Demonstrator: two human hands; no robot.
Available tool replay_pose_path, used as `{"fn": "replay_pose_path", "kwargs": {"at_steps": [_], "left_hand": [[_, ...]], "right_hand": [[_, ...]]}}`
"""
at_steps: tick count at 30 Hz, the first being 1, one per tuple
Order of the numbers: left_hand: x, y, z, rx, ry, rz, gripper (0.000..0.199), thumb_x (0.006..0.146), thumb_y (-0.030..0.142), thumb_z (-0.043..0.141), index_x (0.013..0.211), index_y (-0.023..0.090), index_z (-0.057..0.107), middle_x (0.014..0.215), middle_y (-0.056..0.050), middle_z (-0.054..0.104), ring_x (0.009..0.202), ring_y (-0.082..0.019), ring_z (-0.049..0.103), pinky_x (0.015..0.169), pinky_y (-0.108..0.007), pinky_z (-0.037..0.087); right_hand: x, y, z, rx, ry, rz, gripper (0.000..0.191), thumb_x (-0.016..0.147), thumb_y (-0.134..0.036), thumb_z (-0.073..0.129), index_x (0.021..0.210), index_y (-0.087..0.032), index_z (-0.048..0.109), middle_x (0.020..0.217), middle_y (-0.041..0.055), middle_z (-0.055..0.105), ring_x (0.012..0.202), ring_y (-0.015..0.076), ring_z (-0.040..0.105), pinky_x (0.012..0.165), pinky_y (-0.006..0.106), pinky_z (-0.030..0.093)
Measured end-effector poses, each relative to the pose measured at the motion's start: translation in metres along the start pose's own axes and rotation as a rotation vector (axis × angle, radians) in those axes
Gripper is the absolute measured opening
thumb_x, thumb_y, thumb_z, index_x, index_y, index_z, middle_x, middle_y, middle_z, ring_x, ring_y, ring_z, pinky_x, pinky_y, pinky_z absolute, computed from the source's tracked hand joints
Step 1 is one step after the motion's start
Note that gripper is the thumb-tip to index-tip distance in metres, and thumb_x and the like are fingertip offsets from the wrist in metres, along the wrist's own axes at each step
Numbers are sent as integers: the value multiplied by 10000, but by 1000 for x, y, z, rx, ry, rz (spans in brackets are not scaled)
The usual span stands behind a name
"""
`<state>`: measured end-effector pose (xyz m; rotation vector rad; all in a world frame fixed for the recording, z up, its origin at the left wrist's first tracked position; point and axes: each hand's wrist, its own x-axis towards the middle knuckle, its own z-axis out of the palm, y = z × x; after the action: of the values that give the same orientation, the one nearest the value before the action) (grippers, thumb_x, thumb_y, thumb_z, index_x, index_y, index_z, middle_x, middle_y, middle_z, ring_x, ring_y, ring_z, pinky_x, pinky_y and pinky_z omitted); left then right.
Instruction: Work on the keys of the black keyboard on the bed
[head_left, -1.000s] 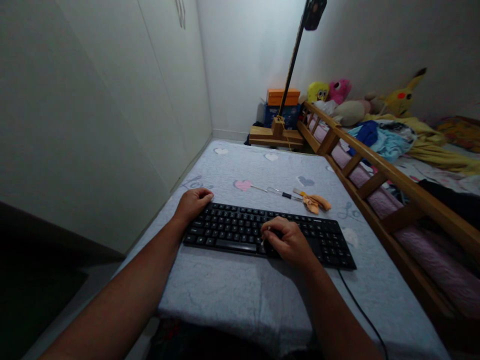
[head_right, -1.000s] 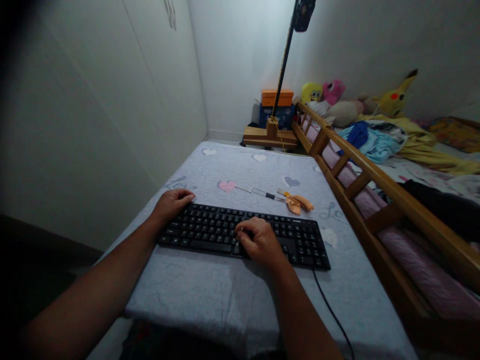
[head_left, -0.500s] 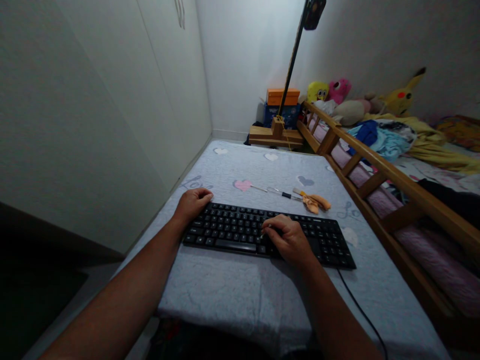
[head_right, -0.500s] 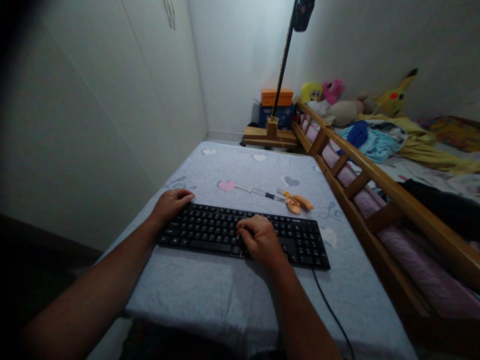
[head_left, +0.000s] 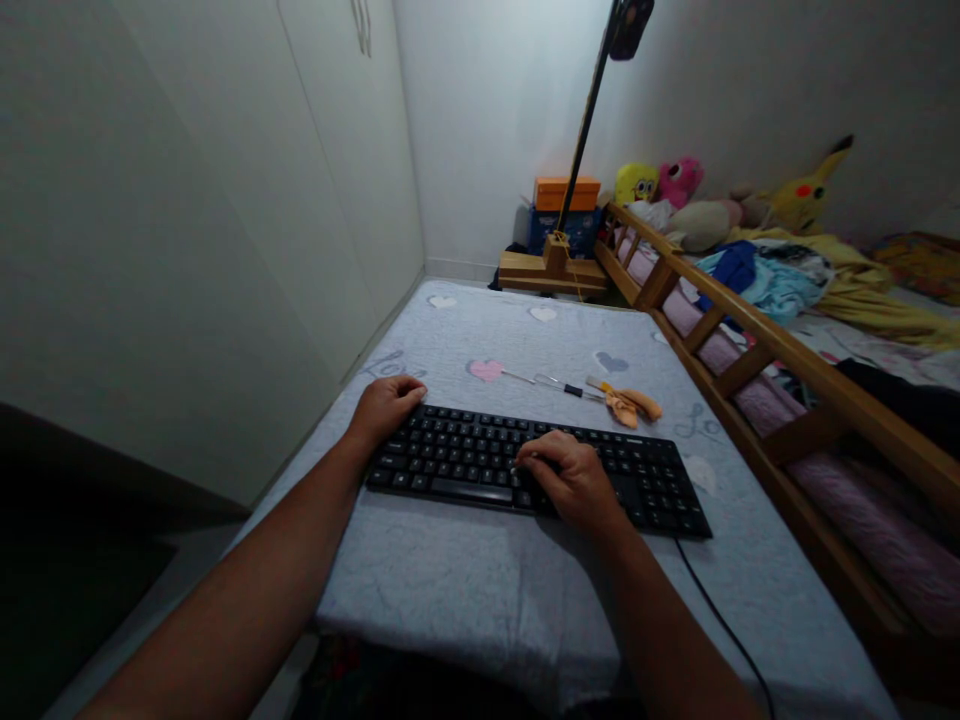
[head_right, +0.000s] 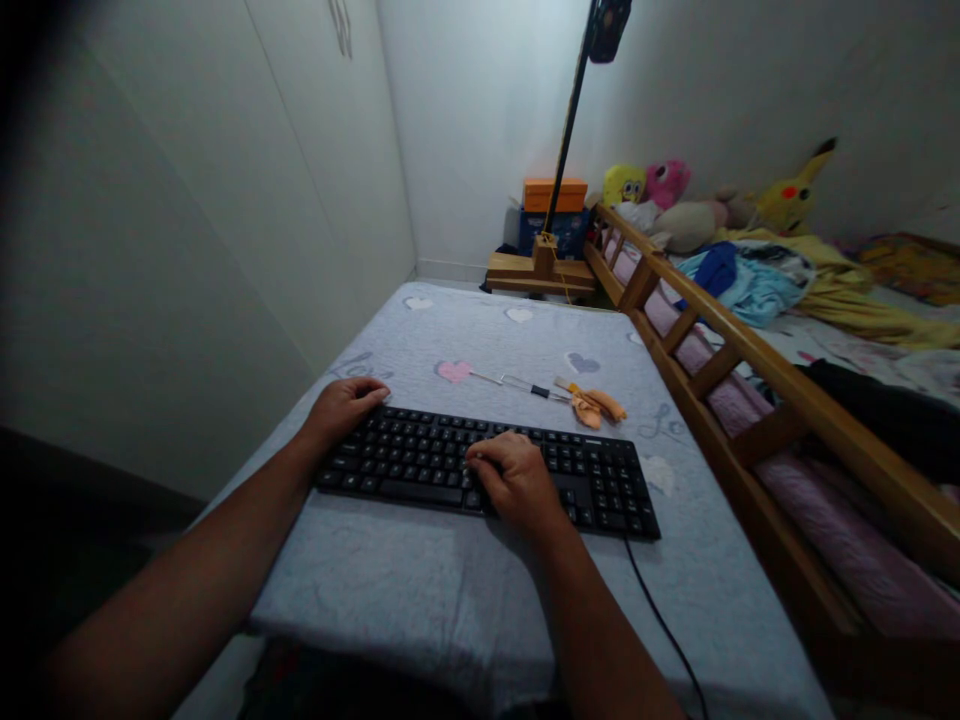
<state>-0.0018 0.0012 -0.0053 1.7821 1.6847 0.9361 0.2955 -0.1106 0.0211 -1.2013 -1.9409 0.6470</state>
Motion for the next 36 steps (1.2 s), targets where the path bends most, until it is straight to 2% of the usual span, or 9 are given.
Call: {"fn": "replay_pose_path", "kwargs": {"at_steps": [8,20,29,36], "left_hand": [[1,-2,0,10,-4,10,313,752,461,588,791,190,739,781,-33,745,729,-205,649,718,-307,464],[0,-2,0,-21,-9,4,316,738,466,595,779,185,733,751,-34,737,738,-209,650,694,-298,463],[-1,2,-1,-24,-12,4,318,736,460,593,775,179,736,739,-38,733,725,-213,650,712,-314,473],[-1,1,-1,-21,-10,7,309,744,459,586,771,188,732,742,-37,734,747,-219,654,713,-312,473]], "right_hand": [[-1,-2,3,-4,-1,-23,175,882,-154,572,874,-223,733,833,37,711,819,187,627,796,342,452],[0,-9,2,5,-70,-20,172,874,-150,566,824,-218,717,790,36,698,792,187,617,779,339,454],[0,-2,4,7,16,-15,171,870,-137,582,867,-220,731,830,37,710,818,184,634,795,336,455],[1,-2,9,8,21,-23,184,881,-139,576,873,-229,737,837,40,719,834,193,633,802,348,466]]}}
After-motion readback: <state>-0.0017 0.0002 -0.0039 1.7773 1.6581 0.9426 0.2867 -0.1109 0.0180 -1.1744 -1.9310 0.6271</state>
